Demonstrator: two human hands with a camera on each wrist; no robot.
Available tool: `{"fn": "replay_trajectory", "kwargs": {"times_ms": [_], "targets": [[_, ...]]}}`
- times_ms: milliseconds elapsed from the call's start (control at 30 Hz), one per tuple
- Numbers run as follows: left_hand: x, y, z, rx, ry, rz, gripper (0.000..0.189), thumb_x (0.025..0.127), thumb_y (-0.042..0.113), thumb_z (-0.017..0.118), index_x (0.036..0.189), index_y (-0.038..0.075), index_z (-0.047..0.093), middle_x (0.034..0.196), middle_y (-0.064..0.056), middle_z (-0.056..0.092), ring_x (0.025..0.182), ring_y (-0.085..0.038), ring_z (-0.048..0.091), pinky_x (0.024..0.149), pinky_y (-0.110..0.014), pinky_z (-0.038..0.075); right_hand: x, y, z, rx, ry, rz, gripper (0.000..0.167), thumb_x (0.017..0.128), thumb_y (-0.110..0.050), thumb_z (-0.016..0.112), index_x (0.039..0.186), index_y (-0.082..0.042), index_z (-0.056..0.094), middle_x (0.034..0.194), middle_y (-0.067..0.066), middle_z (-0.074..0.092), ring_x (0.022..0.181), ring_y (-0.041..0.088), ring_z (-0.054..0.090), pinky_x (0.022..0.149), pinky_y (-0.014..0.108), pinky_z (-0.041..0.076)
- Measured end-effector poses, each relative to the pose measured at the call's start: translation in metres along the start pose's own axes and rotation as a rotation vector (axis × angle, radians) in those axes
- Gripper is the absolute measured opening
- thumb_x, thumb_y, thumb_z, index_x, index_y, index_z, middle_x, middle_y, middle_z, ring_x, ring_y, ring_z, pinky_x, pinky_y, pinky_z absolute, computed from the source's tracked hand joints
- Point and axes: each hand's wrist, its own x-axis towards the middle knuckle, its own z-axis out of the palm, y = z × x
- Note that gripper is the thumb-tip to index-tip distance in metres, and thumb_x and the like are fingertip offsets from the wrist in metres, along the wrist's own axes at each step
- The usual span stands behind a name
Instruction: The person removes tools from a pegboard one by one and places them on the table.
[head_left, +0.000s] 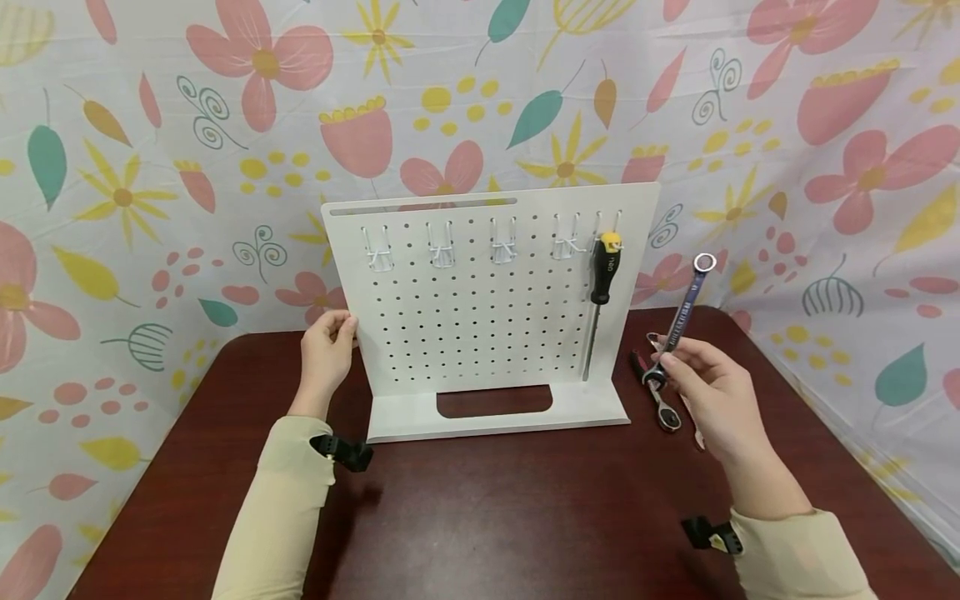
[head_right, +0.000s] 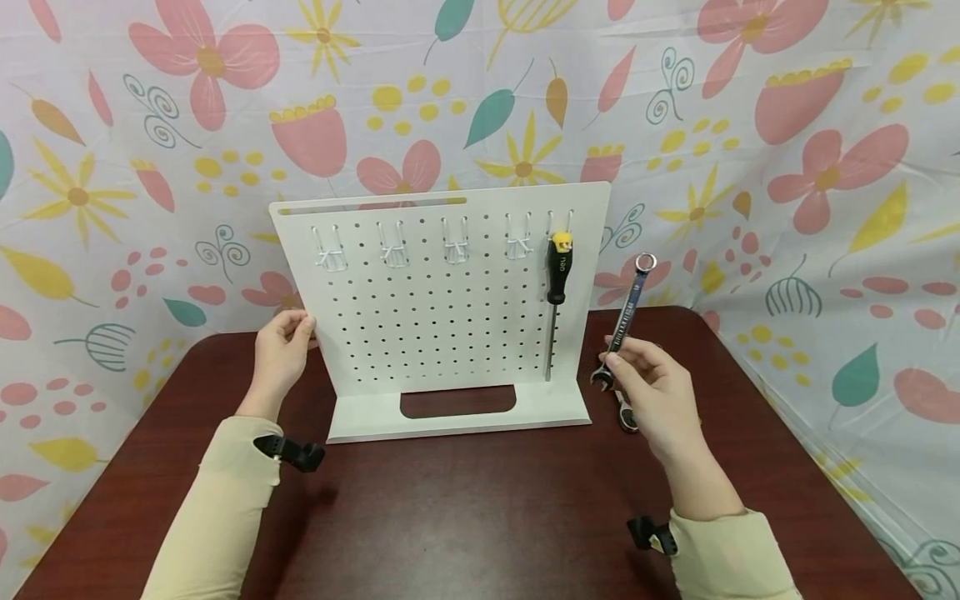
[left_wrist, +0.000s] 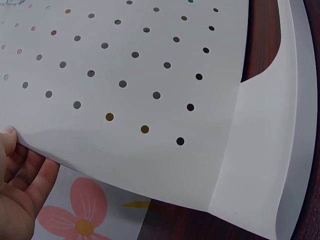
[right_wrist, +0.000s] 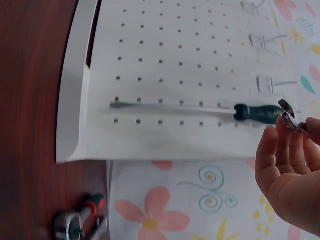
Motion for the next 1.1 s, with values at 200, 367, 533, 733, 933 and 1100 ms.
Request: {"fn": "replay_trajectory", "kwargs": {"times_ms": [200,367,533,733,933,1100], "targets": [[-0.001,0.001,-0.001,-0.015,-0.004,0.01,0.029,0.1,0.024,0.048,0.113,0.001,0.059,0.105,-0.016,0.062,0.094,-0.025,0.062,0.081,-0.031,0.058,-0.005,0.002,-0.019,0.05,0.003,0.018,0.022,0.093,-0.001,0.057,0.113,-0.003,0.065,0.092,-0.006,0.071,0.077,0.002,0.063,0.063,0.012,0.052],[0.0,0.001,-0.001,-0.011,-0.011,0.0,0.029,0.1,0.024,0.048,0.114,0.002,0.059,0.106,-0.016,0.061,0.095,-0.025,0.062,0.082,-0.03,0.058,-0.009,0.005,-0.036,0.023,-0.003,0.049,0.022,0.093,-0.002,0.056,0.113,-0.007,0.066,0.091,-0.007,0.072,0.079,0.001,0.065,0.062,0.012,0.052],[0.001,0.002,-0.001,-0.021,-0.016,-0.003,0.031,0.1,0.025,0.047,0.115,0.0,0.058,0.108,-0.018,0.061,0.097,-0.028,0.062,0.085,-0.035,0.057,-0.009,0.01,-0.057,0.053,-0.02,0.089,0.022,0.093,-0.002,0.056,0.11,-0.011,0.068,0.092,-0.007,0.072,0.077,0.001,0.067,0.062,0.012,0.053],[0.001,0.002,-0.001,-0.026,-0.013,-0.003,0.029,0.099,0.024,0.048,0.112,0.0,0.059,0.105,-0.018,0.061,0.094,-0.028,0.063,0.084,-0.038,0.057,-0.006,0.024,-0.087,0.179,-0.066,0.176,0.026,0.095,0.001,0.051,0.108,-0.013,0.068,0.095,-0.005,0.071,0.08,0.005,0.067,0.065,0.018,0.056],[0.001,0.002,-0.001,-0.028,-0.011,-0.003,0.029,0.099,0.024,0.048,0.112,0.0,0.059,0.105,-0.018,0.061,0.094,-0.028,0.063,0.084,-0.039,0.057,-0.004,0.039,-0.115,0.213,-0.048,0.247,0.025,0.095,-0.001,0.052,0.105,-0.014,0.07,0.09,-0.004,0.071,0.077,0.007,0.068,0.068,0.02,0.058],[0.001,0.001,-0.001,-0.011,-0.01,-0.004,0.029,0.099,0.025,0.048,0.111,0.002,0.06,0.104,-0.016,0.062,0.092,-0.026,0.063,0.081,-0.031,0.058,-0.001,0.049,-0.136,0.221,-0.007,0.332,0.024,0.095,-0.002,0.053,0.098,-0.015,0.073,0.084,-0.003,0.071,0.07,0.01,0.066,0.064,0.021,0.058]]}}
